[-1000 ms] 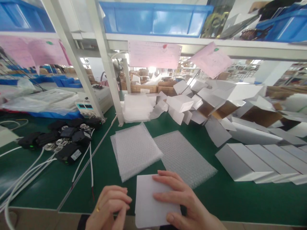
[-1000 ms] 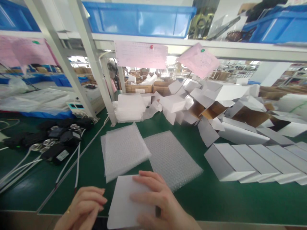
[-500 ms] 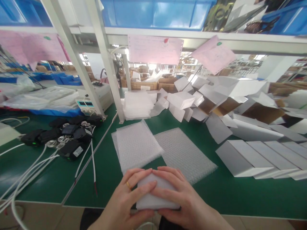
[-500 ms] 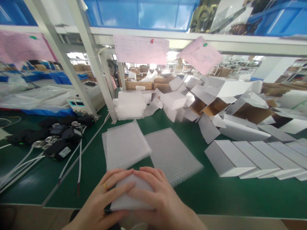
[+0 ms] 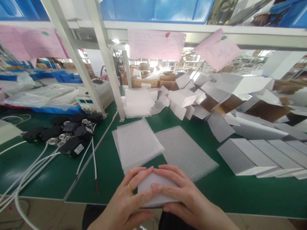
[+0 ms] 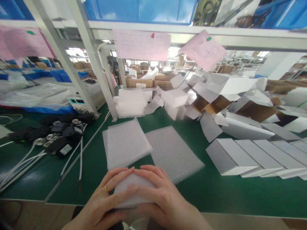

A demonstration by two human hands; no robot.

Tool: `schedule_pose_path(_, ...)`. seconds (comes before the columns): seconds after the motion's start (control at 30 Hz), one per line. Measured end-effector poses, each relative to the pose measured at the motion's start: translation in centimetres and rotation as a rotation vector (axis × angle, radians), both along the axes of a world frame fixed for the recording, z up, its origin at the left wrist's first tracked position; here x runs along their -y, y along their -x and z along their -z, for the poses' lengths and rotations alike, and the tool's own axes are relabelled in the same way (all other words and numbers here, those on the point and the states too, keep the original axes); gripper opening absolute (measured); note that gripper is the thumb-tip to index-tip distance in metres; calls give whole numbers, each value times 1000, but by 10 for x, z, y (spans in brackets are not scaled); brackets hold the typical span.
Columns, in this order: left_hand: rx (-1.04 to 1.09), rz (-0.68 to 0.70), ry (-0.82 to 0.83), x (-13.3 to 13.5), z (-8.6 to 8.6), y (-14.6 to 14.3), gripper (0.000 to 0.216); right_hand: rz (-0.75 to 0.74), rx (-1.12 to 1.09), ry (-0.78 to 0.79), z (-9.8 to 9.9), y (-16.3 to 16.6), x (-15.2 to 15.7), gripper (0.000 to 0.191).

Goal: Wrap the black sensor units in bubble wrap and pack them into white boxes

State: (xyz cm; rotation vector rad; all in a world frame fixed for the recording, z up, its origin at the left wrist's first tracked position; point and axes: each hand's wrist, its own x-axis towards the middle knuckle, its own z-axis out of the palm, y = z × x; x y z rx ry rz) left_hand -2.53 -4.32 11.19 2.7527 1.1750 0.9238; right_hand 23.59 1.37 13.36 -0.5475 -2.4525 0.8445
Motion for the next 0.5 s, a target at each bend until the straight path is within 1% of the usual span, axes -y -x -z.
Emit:
schedule_pose_path(0.03,17,8,2,0,3,-1,47,2,7,-10,3,-1,0,50)
schedule_pose_path(0.1,56,16,6,0,7,-3,49,1,19,-49,10,-2,-1,57)
schedule_pose_path(0.17,90,24,23,-1,11,-5,50,9,16,-125,20,-4,-2,59)
schedule_pose_path(0.27,158,43,11,-1,16,-8,48,65,-78,-260,34,-2,0,40)
schedule_pose_path(0.33,188,43,-4,-1,18,-9,46,109,-146,-282,37,2,2,35)
schedule_pose_path(0.37,195,36,-14,-1,19,-10,45,132,-165,-279,36,4,3,37)
schedule_pose_path(0.4,198,25,-24,-1,20,-10,43,157,-167,-268,34,7,5,44)
schedule_pose_path(0.5,208,6,-47,-2,25,-9,36,196,-68,-226,29,9,7,75)
